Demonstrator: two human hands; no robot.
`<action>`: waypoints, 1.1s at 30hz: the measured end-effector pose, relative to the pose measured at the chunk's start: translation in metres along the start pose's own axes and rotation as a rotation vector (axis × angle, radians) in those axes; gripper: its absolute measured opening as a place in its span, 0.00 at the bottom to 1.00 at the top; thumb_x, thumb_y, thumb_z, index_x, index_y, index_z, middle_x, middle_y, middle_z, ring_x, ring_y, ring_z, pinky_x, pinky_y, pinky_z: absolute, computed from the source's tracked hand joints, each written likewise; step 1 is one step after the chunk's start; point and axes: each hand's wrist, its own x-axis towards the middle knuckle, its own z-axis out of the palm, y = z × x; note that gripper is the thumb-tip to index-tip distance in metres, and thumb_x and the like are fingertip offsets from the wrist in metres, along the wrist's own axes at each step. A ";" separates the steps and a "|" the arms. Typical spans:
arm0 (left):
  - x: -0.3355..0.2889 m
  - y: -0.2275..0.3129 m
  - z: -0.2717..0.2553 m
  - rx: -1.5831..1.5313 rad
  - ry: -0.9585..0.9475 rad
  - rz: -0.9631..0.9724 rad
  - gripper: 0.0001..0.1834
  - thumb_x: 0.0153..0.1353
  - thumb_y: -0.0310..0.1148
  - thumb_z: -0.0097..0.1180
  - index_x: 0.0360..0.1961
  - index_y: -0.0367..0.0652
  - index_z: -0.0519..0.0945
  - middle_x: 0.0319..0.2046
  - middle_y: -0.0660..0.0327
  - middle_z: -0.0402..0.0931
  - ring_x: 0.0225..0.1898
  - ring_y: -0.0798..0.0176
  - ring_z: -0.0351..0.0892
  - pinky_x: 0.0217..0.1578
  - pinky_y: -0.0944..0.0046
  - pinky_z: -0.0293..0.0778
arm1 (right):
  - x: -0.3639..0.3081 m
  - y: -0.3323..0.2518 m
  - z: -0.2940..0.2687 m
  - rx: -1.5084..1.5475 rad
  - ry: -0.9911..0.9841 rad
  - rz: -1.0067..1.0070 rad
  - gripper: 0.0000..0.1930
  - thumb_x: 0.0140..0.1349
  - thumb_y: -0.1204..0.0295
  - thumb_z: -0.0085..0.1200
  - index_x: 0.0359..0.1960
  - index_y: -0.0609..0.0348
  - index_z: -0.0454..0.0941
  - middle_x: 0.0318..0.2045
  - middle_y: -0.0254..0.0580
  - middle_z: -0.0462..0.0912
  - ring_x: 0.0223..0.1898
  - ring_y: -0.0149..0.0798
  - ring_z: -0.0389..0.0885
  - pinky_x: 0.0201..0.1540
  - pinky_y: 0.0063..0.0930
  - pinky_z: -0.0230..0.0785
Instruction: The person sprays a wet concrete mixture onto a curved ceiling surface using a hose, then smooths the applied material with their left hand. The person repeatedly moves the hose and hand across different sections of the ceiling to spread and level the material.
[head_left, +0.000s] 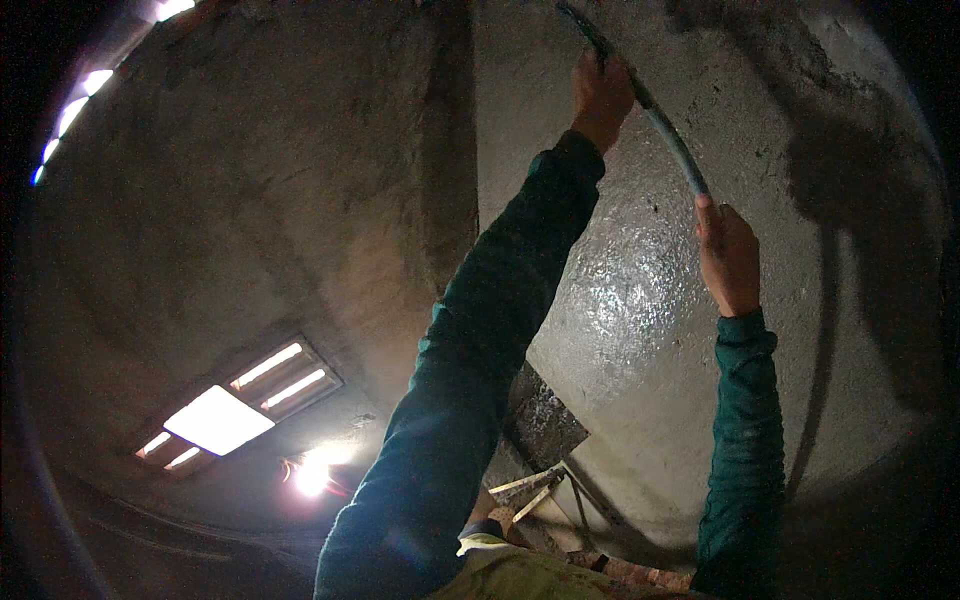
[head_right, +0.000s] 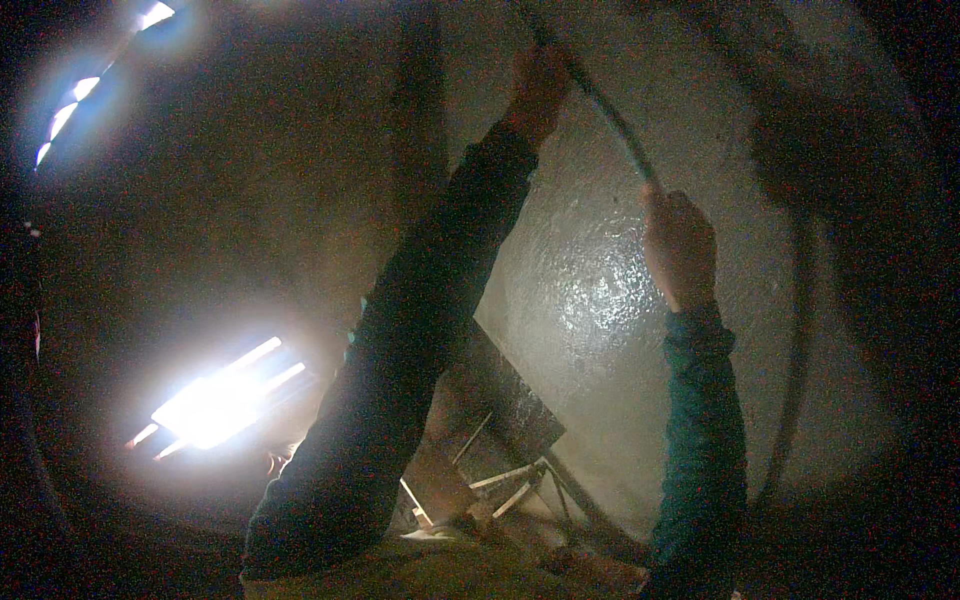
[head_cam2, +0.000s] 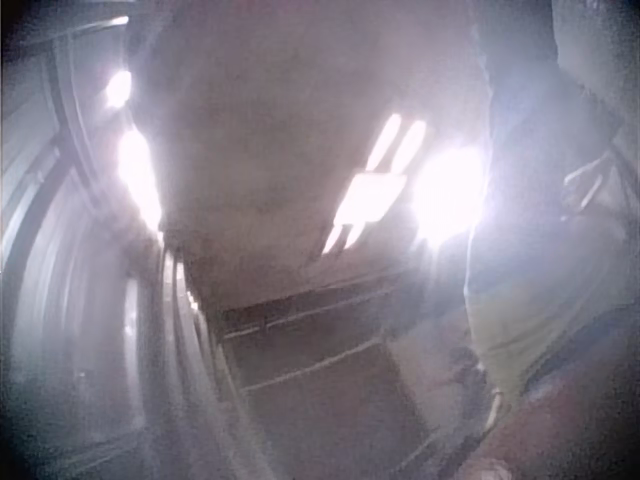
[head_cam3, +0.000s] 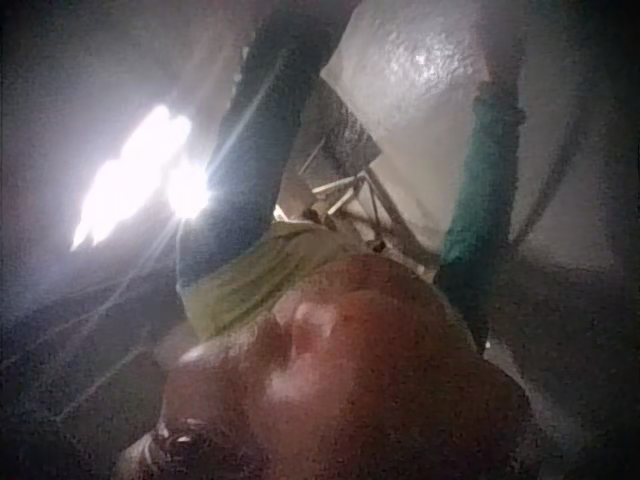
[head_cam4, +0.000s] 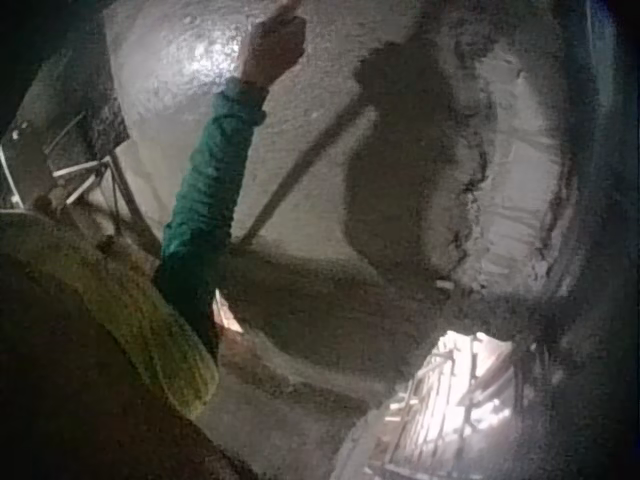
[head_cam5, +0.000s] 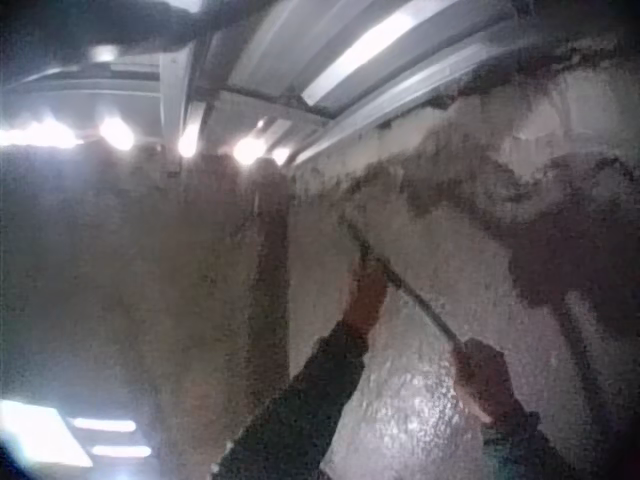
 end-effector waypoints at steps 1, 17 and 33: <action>0.001 -0.005 -0.001 0.129 -0.011 0.103 0.05 0.70 0.29 0.54 0.38 0.39 0.75 0.30 0.59 0.70 0.29 0.59 0.71 0.31 0.53 0.72 | -0.002 0.001 0.000 -0.016 0.004 -0.003 0.39 0.77 0.37 0.29 0.37 0.64 0.78 0.29 0.46 0.75 0.29 0.41 0.75 0.38 0.39 0.70; -0.167 0.023 0.132 0.474 -0.061 0.473 0.10 0.70 0.27 0.53 0.49 0.33 0.72 0.31 0.51 0.76 0.32 0.53 0.76 0.32 0.52 0.75 | -0.206 0.084 -0.150 -0.614 -0.119 -0.170 0.19 0.71 0.82 0.52 0.62 0.58 0.68 0.41 0.51 0.79 0.39 0.44 0.82 0.41 0.39 0.80; -0.338 0.162 0.273 -0.256 -0.302 0.019 0.23 0.71 0.28 0.48 0.62 0.24 0.61 0.30 0.51 0.74 0.27 0.60 0.74 0.27 0.55 0.71 | -0.412 0.076 -0.300 -0.149 0.262 0.814 0.37 0.70 0.34 0.44 0.48 0.62 0.77 0.29 0.36 0.74 0.27 0.27 0.70 0.27 0.22 0.61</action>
